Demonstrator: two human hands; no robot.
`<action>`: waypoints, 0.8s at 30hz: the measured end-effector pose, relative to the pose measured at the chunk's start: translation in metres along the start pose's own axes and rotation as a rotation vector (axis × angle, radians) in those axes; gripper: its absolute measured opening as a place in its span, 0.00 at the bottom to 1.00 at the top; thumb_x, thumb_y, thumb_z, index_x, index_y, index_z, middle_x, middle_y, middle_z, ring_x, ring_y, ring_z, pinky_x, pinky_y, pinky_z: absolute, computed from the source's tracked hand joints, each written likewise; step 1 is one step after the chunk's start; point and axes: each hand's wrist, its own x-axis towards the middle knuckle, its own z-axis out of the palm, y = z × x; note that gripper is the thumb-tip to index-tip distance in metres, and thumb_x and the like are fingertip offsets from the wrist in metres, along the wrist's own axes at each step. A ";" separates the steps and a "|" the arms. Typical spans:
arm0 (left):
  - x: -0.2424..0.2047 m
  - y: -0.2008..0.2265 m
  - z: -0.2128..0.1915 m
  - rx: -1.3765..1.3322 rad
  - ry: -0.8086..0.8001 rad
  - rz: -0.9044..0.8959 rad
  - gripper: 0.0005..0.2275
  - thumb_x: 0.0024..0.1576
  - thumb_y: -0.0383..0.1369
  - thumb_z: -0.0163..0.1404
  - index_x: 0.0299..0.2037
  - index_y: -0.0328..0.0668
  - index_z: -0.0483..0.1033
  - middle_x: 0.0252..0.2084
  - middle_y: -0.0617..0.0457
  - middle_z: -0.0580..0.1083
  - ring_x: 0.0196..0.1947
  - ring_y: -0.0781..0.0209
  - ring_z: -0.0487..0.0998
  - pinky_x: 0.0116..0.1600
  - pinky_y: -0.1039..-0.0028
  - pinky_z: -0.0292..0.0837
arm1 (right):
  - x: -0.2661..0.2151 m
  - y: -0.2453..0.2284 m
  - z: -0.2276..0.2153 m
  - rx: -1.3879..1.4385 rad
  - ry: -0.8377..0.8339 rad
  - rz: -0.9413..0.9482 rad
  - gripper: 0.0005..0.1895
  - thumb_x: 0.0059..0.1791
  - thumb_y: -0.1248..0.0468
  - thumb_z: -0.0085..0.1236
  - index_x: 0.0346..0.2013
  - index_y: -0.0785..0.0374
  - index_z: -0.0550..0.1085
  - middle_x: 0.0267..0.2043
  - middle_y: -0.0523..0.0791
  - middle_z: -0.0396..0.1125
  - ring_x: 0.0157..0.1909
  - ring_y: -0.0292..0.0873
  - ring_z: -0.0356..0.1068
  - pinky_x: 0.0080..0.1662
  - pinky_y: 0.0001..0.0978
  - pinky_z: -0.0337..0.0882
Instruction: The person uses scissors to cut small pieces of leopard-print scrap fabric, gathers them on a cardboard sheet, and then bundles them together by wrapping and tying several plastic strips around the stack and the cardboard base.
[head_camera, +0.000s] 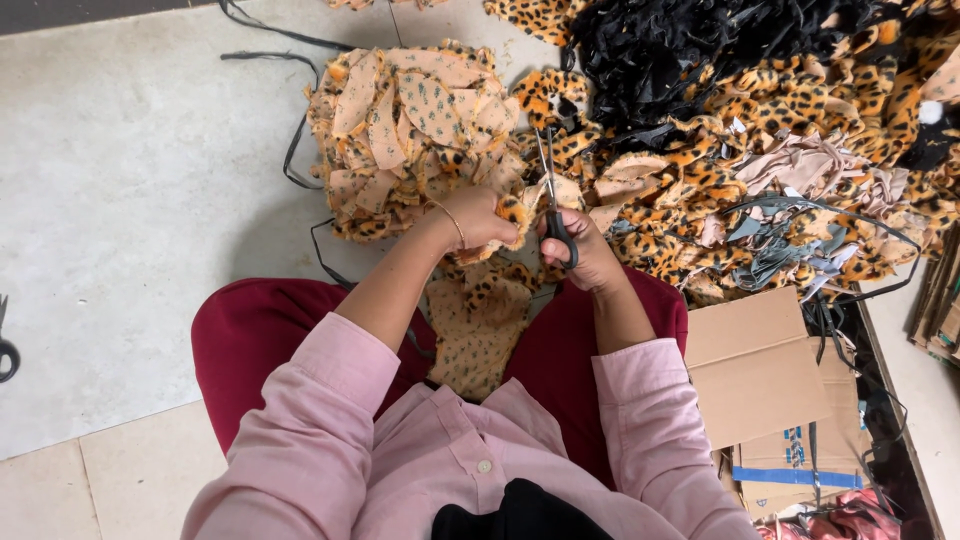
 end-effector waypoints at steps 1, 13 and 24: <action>-0.002 0.002 -0.004 0.003 0.002 0.003 0.25 0.39 0.46 0.61 0.40 0.31 0.82 0.42 0.38 0.80 0.51 0.40 0.81 0.51 0.59 0.77 | 0.004 0.001 -0.001 -0.001 0.000 -0.004 0.16 0.39 0.65 0.76 0.32 0.70 0.77 0.15 0.46 0.66 0.16 0.35 0.67 0.20 0.17 0.62; -0.003 0.000 0.022 -0.071 -0.056 -0.003 0.26 0.40 0.45 0.63 0.42 0.29 0.80 0.43 0.36 0.79 0.50 0.39 0.81 0.50 0.57 0.77 | 0.005 0.011 -0.004 0.071 -0.038 0.010 0.24 0.44 0.53 0.71 0.38 0.71 0.74 0.15 0.51 0.66 0.13 0.31 0.56 0.20 0.18 0.58; -0.009 -0.009 0.013 -0.153 0.059 -0.058 0.23 0.35 0.46 0.65 0.34 0.33 0.82 0.34 0.41 0.79 0.43 0.44 0.83 0.45 0.62 0.77 | 0.007 0.009 0.001 0.034 0.033 -0.030 0.14 0.43 0.64 0.73 0.32 0.68 0.75 0.11 0.47 0.63 0.10 0.30 0.55 0.17 0.17 0.55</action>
